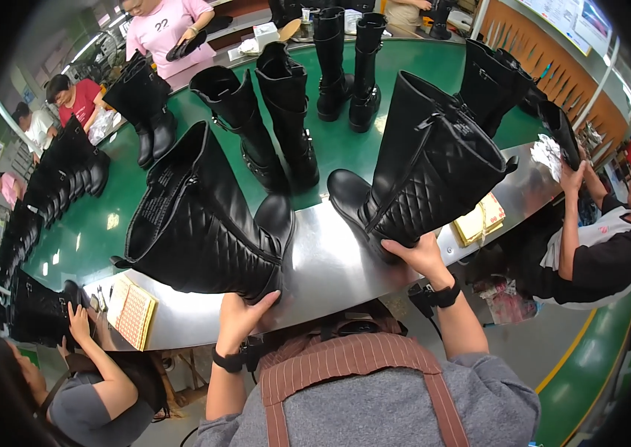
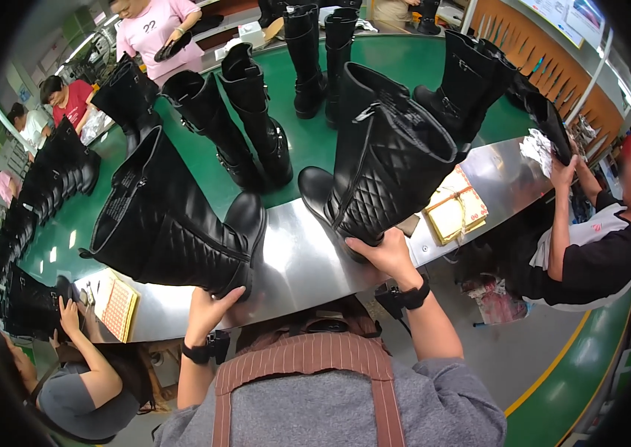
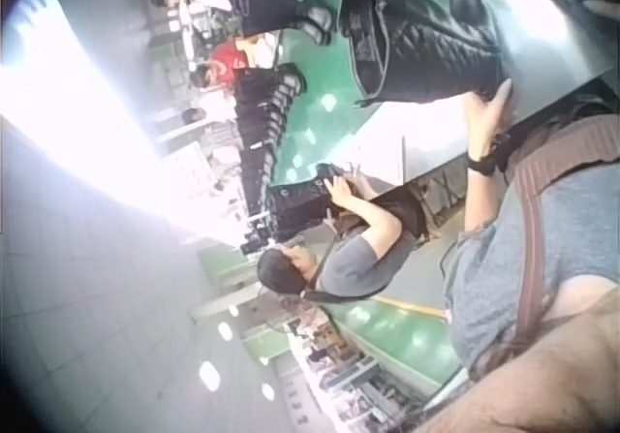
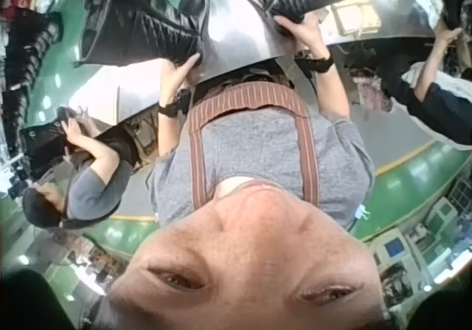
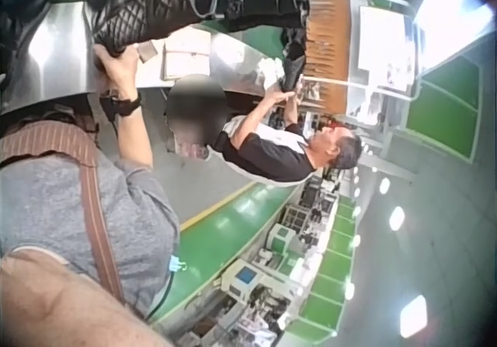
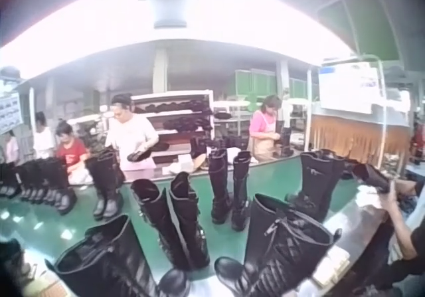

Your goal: Inspecting and cleaning black leather boots on a factory production line.

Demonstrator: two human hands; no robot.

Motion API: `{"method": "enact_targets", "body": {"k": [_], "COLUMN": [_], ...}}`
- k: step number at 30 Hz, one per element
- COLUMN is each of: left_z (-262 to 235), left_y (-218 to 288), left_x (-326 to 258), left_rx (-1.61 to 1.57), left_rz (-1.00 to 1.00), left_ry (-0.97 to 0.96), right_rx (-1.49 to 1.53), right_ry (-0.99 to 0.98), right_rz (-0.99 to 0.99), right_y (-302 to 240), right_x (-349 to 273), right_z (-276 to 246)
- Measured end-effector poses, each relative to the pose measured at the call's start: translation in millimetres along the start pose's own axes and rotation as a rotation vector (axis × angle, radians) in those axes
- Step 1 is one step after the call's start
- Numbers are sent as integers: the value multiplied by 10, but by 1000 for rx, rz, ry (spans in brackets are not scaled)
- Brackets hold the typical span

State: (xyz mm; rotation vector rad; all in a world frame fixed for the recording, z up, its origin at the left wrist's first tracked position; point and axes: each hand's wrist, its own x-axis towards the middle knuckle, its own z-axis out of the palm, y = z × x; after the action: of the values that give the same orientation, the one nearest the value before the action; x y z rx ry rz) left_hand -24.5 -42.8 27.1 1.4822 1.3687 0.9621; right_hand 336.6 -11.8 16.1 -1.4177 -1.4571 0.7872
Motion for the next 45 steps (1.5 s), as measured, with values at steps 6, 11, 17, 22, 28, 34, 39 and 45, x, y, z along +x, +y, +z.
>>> {"method": "enact_targets", "body": {"k": [6, 11, 17, 22, 28, 34, 39, 45], "left_z": [-112, 260, 976, 1300, 1421, 1451, 1465, 1480], "left_y": [722, 1348, 1926, 2156, 2216, 2244, 1891, 802], "left_x": [-149, 90, 792, 1092, 1193, 1277, 1330, 1083], "left_rx": [908, 141, -392, -303, -357, -621, -469, 60], "left_rz": [-354, 417, 435, 437, 403, 225, 424, 419], "left_ry": [-508, -356, -334, -164, -289, -576, -415, -324], "right_rx": [-104, -64, -195, -864, -927, -1033, -924, -857], "right_ry": [40, -224, 455, 269, 217, 296, 314, 363], "right_rz": [-157, -139, -728, -762, -587, -588, -716, -695], "right_y": [-11, -245, -1525, -2169, -2204, -2107, -2009, -1929], "right_x": [-190, -191, -41, 194, 338, 375, 457, 453], "right_z": [83, -142, -1042, -976, -846, -899, -940, -1055]}}
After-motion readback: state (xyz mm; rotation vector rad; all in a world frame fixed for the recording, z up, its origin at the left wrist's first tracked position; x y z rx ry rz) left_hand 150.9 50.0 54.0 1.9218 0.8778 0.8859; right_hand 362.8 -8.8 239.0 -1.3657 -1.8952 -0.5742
